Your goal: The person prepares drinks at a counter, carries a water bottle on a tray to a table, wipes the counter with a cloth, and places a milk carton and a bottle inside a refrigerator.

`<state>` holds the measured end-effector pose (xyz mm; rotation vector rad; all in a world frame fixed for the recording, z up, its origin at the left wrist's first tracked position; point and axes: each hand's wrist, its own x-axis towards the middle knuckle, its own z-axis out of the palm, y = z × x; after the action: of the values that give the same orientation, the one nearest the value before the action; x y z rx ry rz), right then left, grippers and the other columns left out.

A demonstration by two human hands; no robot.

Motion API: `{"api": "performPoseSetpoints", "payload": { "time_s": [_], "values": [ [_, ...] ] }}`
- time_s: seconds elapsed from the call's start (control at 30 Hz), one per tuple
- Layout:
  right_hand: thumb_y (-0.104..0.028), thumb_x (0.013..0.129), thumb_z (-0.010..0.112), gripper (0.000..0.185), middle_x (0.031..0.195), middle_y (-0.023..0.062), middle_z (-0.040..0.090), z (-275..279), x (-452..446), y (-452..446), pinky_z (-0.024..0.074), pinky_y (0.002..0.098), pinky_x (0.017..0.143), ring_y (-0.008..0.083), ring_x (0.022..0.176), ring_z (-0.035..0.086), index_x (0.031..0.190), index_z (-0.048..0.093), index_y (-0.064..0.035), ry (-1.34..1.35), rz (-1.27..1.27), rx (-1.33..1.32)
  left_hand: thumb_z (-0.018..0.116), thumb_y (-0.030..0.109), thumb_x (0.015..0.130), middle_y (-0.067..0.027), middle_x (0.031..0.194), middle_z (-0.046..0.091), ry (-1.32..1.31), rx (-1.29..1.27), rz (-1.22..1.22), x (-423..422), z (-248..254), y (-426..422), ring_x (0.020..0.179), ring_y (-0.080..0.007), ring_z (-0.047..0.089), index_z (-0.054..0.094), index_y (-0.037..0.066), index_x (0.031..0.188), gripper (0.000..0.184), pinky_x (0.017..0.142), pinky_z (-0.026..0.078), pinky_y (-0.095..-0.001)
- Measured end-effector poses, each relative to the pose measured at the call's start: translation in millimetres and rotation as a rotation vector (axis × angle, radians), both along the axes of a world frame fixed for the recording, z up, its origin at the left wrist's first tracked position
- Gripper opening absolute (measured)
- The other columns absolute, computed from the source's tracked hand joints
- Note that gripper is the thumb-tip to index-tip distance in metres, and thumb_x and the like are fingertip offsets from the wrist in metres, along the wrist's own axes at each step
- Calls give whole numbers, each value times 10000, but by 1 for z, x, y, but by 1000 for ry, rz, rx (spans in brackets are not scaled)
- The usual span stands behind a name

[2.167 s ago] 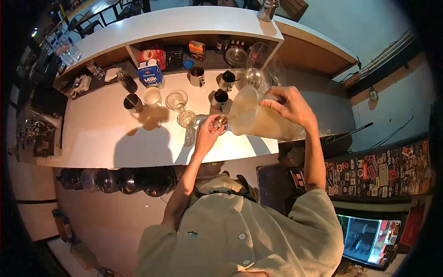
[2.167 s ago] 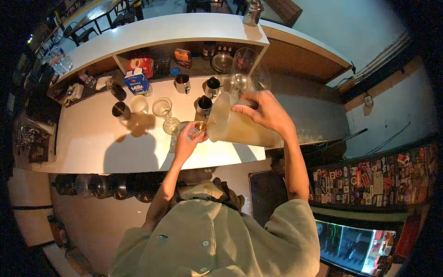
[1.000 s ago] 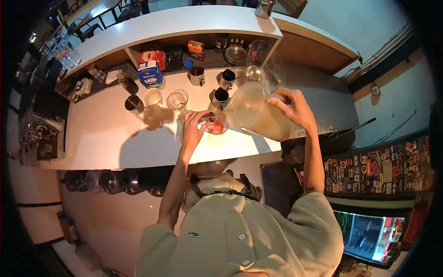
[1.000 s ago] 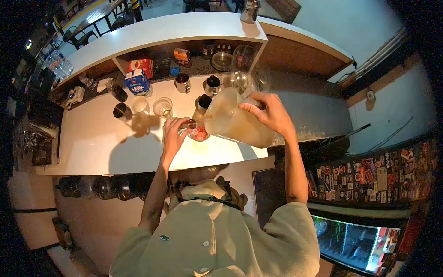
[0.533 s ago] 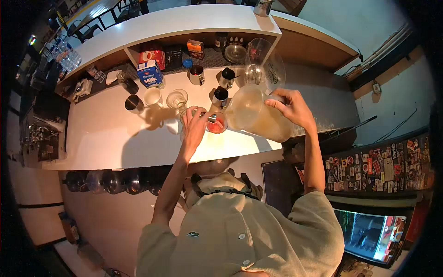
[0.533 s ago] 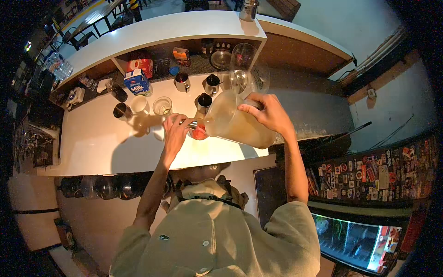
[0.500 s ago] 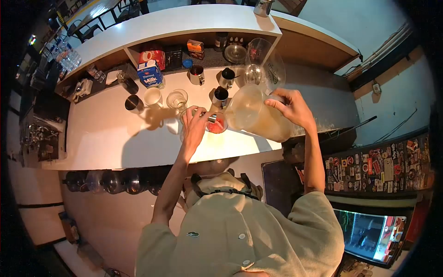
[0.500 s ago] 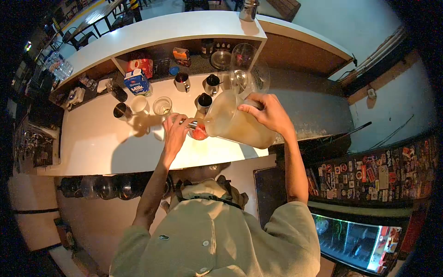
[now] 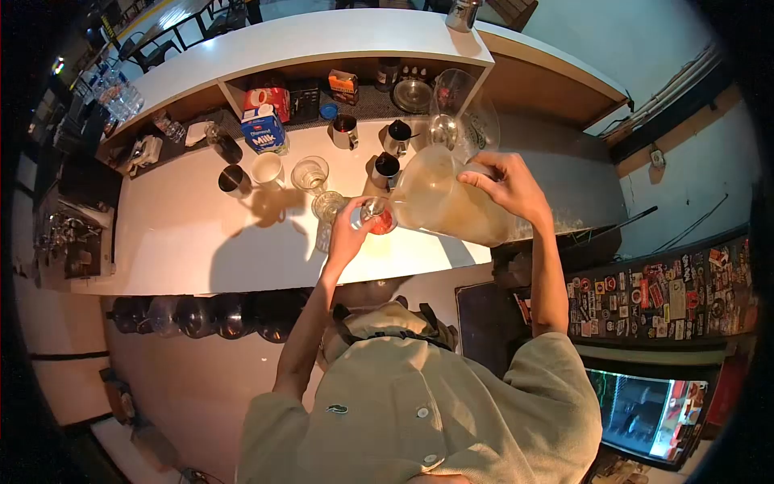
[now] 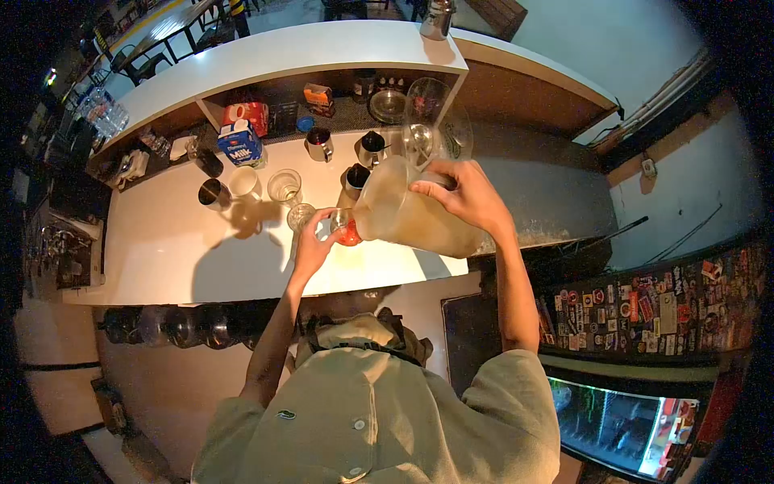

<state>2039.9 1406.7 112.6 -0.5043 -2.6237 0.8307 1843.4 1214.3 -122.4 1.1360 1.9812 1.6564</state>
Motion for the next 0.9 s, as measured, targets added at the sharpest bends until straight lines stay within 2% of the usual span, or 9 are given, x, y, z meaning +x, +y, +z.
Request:
{"api": "performPoseSetpoints", "payload": {
  "time_s": [0.2, 0.3, 0.4, 0.5, 0.9],
  "values": [
    [-321, 874, 776, 346, 599, 104, 437, 7, -11, -3, 307, 348, 496, 162, 545, 328, 882, 697, 16, -88, 47, 60, 764, 73, 803, -180, 1117, 697, -21, -22, -42, 5, -6, 5, 1068, -312, 666, 617, 63, 1249, 470, 915, 501, -375],
    [-313, 879, 771, 339, 599, 119, 465, 13, -17, -8, 336, 355, 502, 170, 538, 354, 894, 702, 19, -106, 69, 44, 724, 14, 793, -111, 1153, 682, -98, -33, -63, 8, 3, 4, 1129, -230, 627, 630, 51, 1253, 470, 985, 467, -350],
    [-312, 882, 767, 338, 603, 136, 502, 10, -20, -7, 370, 359, 512, 180, 533, 389, 904, 706, 21, -111, 90, 65, 722, 7, 789, -115, 1140, 686, -142, -65, -70, 12, 11, 4, 1121, -230, 632, 633, 49, 1247, 469, 984, 469, -348],
    [-311, 883, 766, 335, 602, 143, 524, 11, -23, -8, 387, 361, 518, 190, 528, 408, 906, 709, 19, -109, 106, 79, 737, 36, 811, -123, 1104, 703, -17, 31, -60, 12, 1, 5, 1041, -213, 679, 612, 58, 1264, 470, 871, 522, -321],
    [-321, 881, 766, 344, 587, 144, 472, 15, -26, -11, 363, 371, 513, 197, 527, 372, 911, 703, 16, -143, 94, 101, 729, 46, 829, -127, 1121, 703, -62, 26, -76, 11, -3, 9, 1047, -203, 676, 604, 29, 1265, 454, 879, 522, -321]
  ]
}}
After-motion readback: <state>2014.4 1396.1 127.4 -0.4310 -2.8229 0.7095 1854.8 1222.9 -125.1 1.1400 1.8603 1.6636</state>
